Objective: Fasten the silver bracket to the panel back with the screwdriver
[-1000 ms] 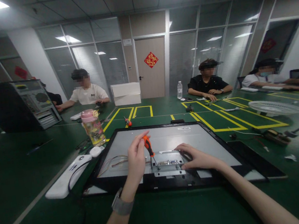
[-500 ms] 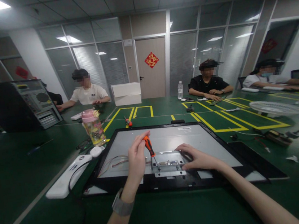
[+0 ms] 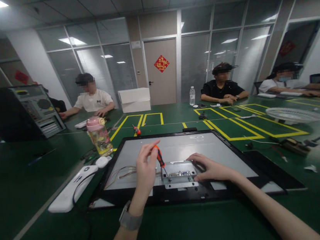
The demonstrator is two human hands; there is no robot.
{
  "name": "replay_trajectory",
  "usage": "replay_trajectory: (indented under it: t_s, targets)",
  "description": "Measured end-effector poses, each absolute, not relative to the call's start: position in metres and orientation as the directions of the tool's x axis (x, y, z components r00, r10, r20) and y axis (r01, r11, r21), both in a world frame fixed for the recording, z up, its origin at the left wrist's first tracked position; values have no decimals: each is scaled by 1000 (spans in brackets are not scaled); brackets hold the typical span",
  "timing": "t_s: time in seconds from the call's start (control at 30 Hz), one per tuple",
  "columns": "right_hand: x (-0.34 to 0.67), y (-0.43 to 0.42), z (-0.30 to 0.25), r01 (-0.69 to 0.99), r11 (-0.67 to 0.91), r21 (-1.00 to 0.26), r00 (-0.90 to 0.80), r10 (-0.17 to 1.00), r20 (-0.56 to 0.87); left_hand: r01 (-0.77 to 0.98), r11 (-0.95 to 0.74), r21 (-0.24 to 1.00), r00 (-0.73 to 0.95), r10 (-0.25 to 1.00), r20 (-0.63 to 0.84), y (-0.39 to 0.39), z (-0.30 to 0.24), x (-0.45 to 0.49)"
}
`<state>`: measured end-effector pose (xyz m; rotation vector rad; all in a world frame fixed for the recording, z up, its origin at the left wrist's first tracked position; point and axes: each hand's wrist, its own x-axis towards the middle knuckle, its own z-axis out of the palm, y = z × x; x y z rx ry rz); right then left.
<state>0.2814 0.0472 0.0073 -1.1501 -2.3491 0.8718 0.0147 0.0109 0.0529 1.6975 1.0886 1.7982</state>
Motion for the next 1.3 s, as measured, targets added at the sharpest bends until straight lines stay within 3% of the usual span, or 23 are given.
replay_trajectory:
  t_s: [0.6,1.1,1.3]
  targets:
    - [282,47,7,538,497,-681,-606,789,97,168,-586,793,-120,786,607,11,53,14]
    - [282,49,6,543,495,-678,-606,791,92,238,-620,747,-179,728,662,15,48,15]
    - [281,47,7,559,468,-684,-594,802,63,199,-584,787,-168,771,615,11,51,15]
